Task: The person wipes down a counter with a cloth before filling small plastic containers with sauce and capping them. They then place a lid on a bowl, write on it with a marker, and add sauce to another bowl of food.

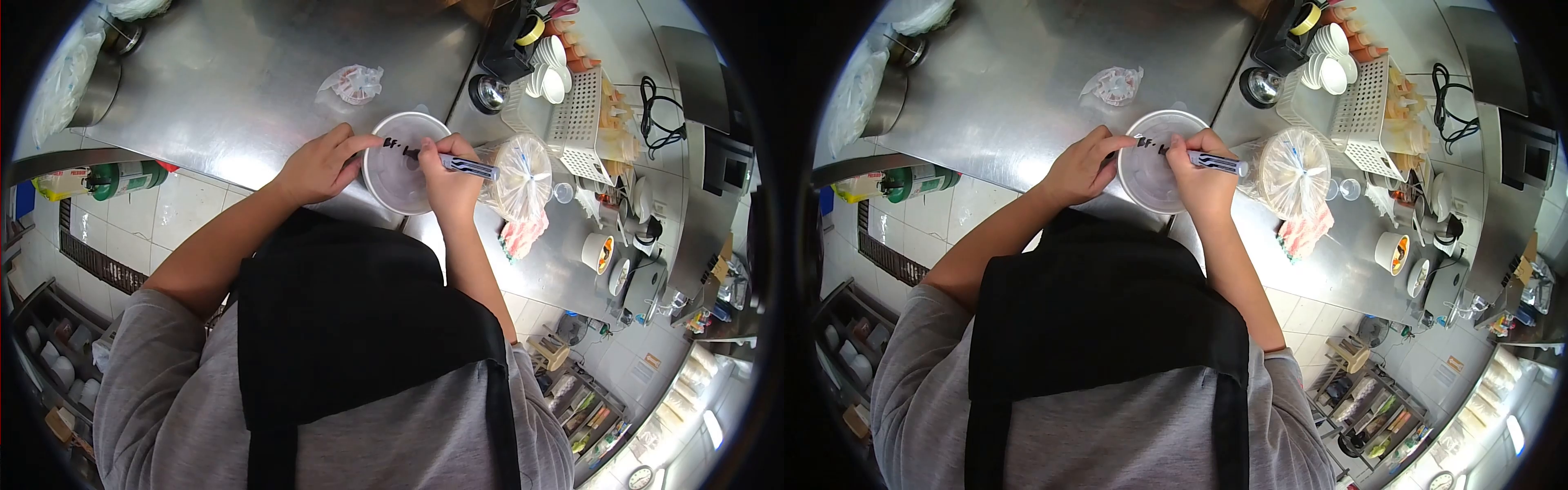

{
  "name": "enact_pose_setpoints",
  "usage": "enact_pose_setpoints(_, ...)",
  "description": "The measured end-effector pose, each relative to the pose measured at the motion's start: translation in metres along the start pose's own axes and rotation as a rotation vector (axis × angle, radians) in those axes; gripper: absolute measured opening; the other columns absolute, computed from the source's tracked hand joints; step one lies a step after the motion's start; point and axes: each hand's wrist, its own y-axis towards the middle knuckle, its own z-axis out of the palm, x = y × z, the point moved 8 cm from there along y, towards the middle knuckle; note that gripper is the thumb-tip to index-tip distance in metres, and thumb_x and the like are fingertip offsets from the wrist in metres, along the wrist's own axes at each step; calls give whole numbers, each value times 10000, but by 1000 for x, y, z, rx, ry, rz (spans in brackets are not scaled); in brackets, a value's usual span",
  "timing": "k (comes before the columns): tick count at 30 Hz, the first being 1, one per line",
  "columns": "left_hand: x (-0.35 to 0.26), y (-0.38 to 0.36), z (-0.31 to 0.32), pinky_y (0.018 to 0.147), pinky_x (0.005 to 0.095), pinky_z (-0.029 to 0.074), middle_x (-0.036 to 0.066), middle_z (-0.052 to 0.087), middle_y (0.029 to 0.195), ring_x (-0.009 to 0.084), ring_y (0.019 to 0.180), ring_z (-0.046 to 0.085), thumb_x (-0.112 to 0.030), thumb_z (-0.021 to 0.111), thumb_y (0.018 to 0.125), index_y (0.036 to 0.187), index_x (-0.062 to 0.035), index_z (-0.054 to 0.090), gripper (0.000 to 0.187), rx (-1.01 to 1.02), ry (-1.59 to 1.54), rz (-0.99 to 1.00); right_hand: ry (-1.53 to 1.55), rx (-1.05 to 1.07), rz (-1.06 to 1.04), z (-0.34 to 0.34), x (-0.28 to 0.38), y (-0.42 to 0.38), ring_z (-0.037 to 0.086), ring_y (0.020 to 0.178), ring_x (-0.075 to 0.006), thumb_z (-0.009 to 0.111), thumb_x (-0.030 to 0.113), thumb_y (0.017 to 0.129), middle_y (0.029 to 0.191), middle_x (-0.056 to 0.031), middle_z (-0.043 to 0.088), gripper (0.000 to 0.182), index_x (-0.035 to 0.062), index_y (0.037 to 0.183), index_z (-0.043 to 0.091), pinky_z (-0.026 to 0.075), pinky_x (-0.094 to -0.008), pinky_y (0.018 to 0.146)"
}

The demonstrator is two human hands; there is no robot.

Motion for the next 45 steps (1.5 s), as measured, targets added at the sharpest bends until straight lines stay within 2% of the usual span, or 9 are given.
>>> enact_pose_setpoints(7, 0, 0, 0, 634, 386, 505, 86, 493, 908, 285, 740, 582, -54, 641, 819, 1281, -205, 498, 507, -5, -15, 1, 42, -28, 37, 0, 3, 2, 511, 551, -66, 744, 161, 832, 603, -13, 581, 239, 21, 721, 585, 414, -241, 525)
enact_pose_setpoints(9, -3, 1, 0, 640, 369, 486, 114, 503, 914, 280, 727, 563, 50, 600, 775, 1290, -135, 478, 561, 9, -26, 24, -55, -33, 3, -1, 10, 1, 511, 553, -63, 744, 153, 833, 606, -11, 585, 235, 20, 721, 585, 413, -236, 524)
enact_pose_setpoints(13, -1, 0, 0, 642, 368, 488, 113, 503, 917, 280, 731, 564, 51, 601, 774, 1293, -139, 477, 567, 14, -7, 13, 28, -44, 67, -10, -3, 4, 516, 558, -62, 744, 154, 833, 613, -13, 593, 234, 22, 722, 586, 416, -234, 528)
enact_pose_setpoints(15, -2, 0, 0, 645, 371, 489, 113, 505, 922, 280, 734, 566, 47, 602, 776, 1298, -145, 476, 570, 12, -30, 14, -46, 8, -14, -6, 9, 2, 507, 558, -63, 742, 156, 835, 612, -12, 589, 235, 24, 718, 586, 415, -238, 527)
enact_pose_setpoints(19, -1, 0, 1, 648, 371, 489, 113, 507, 926, 280, 739, 566, 42, 602, 779, 1301, -146, 474, 570, 12, -24, 13, -27, -5, 16, -4, 6, 1, 494, 559, -61, 741, 153, 834, 608, -8, 580, 235, 24, 715, 584, 414, -241, 527)
enact_pose_setpoints(24, -1, 0, 0, 649, 368, 489, 111, 508, 928, 278, 746, 567, 39, 603, 774, 1304, -147, 473, 576, 15, -16, 16, -84, -3, -51, -5, 8, -1, 480, 542, -67, 738, 151, 833, 592, -6, 561, 252, 24, 695, 569, 407, -249, 516)
enact_pose_setpoints(27, -2, 0, 0, 647, 370, 490, 109, 508, 928, 278, 748, 569, 38, 605, 773, 1302, -150, 474, 577, 9, 2, 24, -7, -31, 12, -7, 2, 1, 478, 540, -71, 737, 143, 829, 582, -8, 547, 252, 25, 691, 563, 398, -252, 510)
enact_pose_setpoints(30, -3, 0, -1, 645, 372, 490, 108, 509, 931, 281, 748, 572, 36, 605, 775, 1298, -151, 476, 570, 8, -22, 29, -106, -37, -37, -6, 9, 1, 480, 547, -69, 733, 137, 829, 578, -10, 542, 249, 25, 693, 558, 396, -254, 508)
enact_pose_setpoints(45, -6, 0, -3, 639, 373, 489, 105, 492, 920, 283, 738, 564, 13, 634, 788, 1300, -157, 479, 561, -10, 19, 43, -101, -52, -48, -9, 7, 2, 450, 538, -78, 708, 148, 848, 571, -12, 521, 263, 23, 688, 541, 377, -263, 510)
